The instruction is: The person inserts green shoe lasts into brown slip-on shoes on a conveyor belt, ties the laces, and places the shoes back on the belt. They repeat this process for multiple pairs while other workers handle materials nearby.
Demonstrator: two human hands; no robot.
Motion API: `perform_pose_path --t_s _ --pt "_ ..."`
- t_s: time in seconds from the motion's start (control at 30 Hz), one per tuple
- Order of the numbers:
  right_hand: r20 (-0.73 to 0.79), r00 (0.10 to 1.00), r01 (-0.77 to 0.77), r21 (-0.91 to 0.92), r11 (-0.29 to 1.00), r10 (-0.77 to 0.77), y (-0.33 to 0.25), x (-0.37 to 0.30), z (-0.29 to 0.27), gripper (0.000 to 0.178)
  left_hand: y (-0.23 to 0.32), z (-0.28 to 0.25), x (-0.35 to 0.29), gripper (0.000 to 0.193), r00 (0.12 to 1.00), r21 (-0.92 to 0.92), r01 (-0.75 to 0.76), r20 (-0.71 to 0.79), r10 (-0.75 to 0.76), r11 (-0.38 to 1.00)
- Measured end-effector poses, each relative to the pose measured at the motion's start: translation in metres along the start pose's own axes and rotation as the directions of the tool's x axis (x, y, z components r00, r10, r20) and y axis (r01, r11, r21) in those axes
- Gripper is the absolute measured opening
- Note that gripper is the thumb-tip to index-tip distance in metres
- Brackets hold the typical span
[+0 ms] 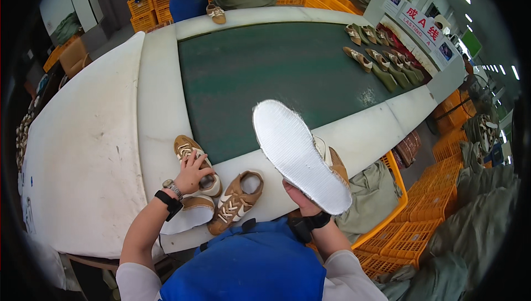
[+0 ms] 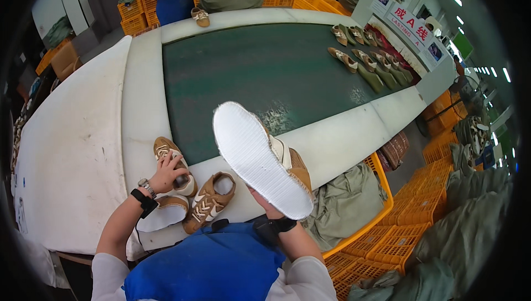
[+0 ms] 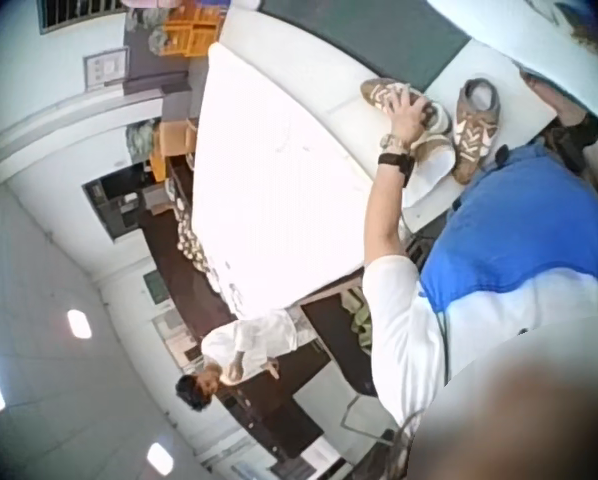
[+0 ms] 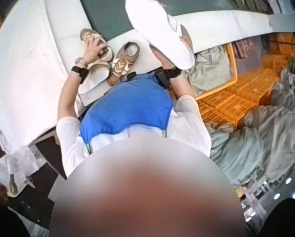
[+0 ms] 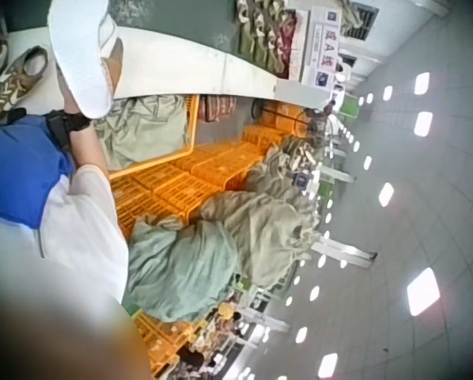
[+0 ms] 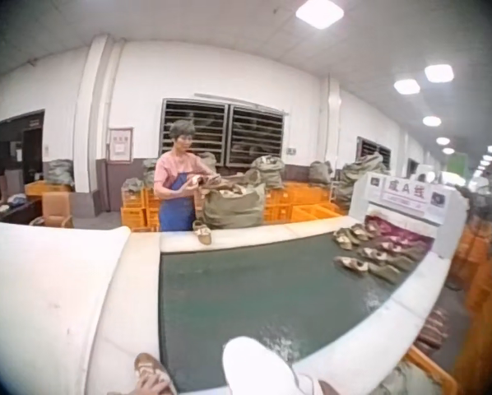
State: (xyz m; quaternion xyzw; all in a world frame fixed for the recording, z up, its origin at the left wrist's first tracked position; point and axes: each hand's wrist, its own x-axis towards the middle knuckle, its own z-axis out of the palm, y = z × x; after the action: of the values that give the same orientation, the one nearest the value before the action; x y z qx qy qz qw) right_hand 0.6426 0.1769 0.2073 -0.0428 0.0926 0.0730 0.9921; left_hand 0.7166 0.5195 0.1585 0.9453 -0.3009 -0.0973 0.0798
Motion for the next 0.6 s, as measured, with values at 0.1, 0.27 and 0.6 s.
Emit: perform_pose_path --t_s 0.1,0.27,0.6 --pt "0.12 0.991 -0.056 -0.015 0.998 0.057 -0.003 -0.004 0.004 0.035 0.013 0.003 -0.008 0.055 1.0 -0.027 0.02 -0.018 -0.021 0.999" --pt "0.219 0.965 -0.163 0.071 0.984 0.144 -0.022 -0.001 -0.019 0.039 0.031 0.002 -0.008 0.043 0.987 0.004 0.005 -0.16 -0.004 1.0" --pt "0.193 0.973 -0.143 0.07 0.987 0.127 -0.047 0.009 -0.034 0.04 0.138 0.002 0.027 0.044 0.951 -0.27 -0.066 -0.309 -0.021 0.96"
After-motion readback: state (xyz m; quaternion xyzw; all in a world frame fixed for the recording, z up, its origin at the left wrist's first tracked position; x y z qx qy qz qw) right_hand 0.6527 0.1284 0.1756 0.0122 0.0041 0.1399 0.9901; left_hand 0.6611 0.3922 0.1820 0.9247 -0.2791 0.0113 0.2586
